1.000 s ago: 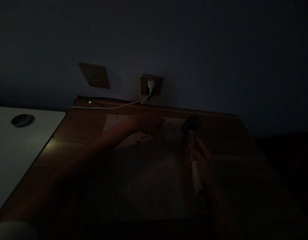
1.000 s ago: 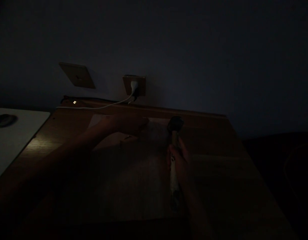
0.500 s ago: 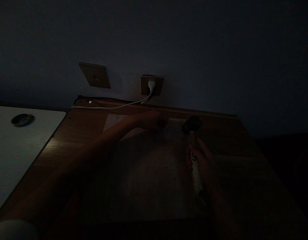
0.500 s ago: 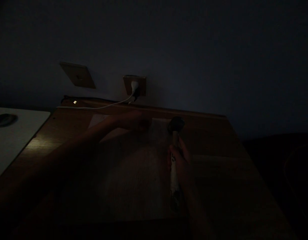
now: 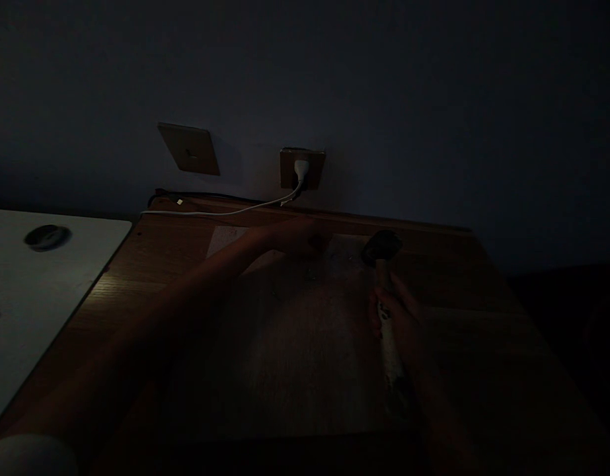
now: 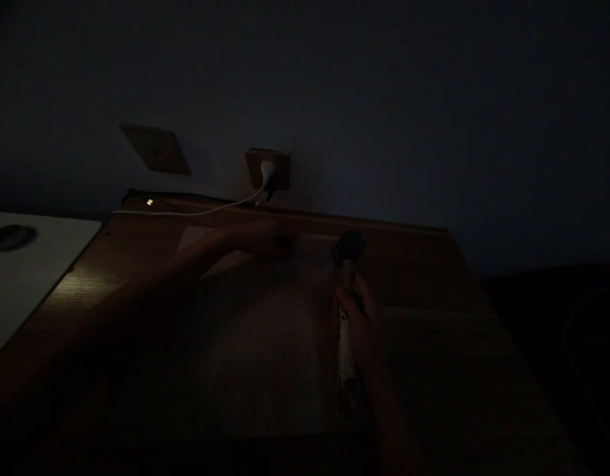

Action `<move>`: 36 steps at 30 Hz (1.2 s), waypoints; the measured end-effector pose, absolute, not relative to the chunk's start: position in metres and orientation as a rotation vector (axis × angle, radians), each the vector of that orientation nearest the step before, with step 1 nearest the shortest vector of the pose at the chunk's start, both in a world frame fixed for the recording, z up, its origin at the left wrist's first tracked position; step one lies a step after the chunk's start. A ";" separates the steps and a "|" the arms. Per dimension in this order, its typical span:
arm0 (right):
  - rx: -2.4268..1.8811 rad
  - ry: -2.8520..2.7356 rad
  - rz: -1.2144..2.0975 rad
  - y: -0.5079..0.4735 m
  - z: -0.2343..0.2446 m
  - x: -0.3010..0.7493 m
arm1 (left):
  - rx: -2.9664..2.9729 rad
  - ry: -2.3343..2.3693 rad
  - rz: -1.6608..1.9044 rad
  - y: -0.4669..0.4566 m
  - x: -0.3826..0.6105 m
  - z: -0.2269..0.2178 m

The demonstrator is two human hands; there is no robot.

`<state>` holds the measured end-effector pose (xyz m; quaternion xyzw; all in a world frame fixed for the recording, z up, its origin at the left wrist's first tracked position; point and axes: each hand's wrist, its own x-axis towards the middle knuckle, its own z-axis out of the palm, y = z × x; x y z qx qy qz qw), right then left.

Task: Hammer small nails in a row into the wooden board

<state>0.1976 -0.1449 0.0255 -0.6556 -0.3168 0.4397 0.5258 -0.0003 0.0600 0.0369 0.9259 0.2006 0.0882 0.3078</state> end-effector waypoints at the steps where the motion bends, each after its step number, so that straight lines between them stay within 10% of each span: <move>1: -1.570 -0.743 1.052 -0.145 0.026 0.197 | 2.456 0.527 0.230 0.060 0.000 0.037; 36: -1.306 -0.756 1.332 -0.155 0.024 0.142 | 2.287 0.673 0.574 0.044 -0.014 0.001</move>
